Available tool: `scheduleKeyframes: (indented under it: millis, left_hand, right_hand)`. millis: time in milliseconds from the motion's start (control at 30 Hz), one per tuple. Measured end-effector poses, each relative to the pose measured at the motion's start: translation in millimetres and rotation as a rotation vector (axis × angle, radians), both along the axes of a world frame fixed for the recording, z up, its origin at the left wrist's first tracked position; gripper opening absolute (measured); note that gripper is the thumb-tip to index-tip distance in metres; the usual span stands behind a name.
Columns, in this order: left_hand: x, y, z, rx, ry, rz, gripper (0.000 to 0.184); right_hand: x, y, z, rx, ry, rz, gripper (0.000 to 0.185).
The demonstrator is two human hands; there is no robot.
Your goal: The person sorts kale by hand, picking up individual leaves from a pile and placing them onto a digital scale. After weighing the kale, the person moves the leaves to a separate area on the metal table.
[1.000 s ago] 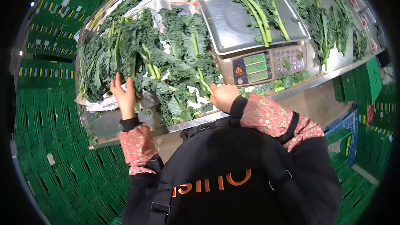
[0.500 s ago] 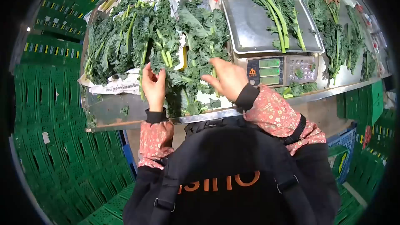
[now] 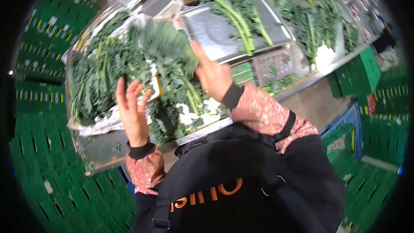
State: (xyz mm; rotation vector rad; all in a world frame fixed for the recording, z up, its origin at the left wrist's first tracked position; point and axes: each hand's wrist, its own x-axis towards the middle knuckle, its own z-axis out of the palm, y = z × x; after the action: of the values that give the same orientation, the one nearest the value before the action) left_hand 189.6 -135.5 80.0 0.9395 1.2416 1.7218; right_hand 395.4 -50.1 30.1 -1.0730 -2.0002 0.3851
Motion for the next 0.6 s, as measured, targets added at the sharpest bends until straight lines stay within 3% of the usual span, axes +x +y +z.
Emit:
scheduleKeyframes:
  millis: [33, 67, 133, 200, 267, 600]
  left_hand:
    - [-2.3, -1.0, -2.6, -0.013, -0.004, -0.035, 0.05]
    - [-5.4, -1.8, -4.8, -0.026, -0.004, -0.064, 0.048]
    - [-10.4, -2.7, -9.9, -0.089, -0.001, -0.067, 0.042]
    - [-16.6, -3.9, -18.4, -0.139, -0.025, -0.07, 0.039]
    - [-16.7, -4.9, -18.3, -0.151, -0.054, -0.051, 0.034]
    - [-34.8, -14.0, -31.4, -0.237, -0.053, -0.063, 0.031]
  right_hand:
    - [14.6, 24.4, 8.1, 0.221, 0.05, -0.132, 0.072]
    - [33.5, 43.6, 20.6, 0.271, -0.013, -0.27, 0.072]
    - [66.9, 70.0, 33.4, 0.171, -0.266, -0.566, 0.066]
    - [99.4, 91.0, 30.4, -0.274, -0.773, -0.536, 0.057]
    - [113.9, 89.2, 28.6, -0.295, -0.932, -0.472, 0.06]
    - [158.2, 95.3, 50.8, -0.232, -0.643, -0.751, 0.073]
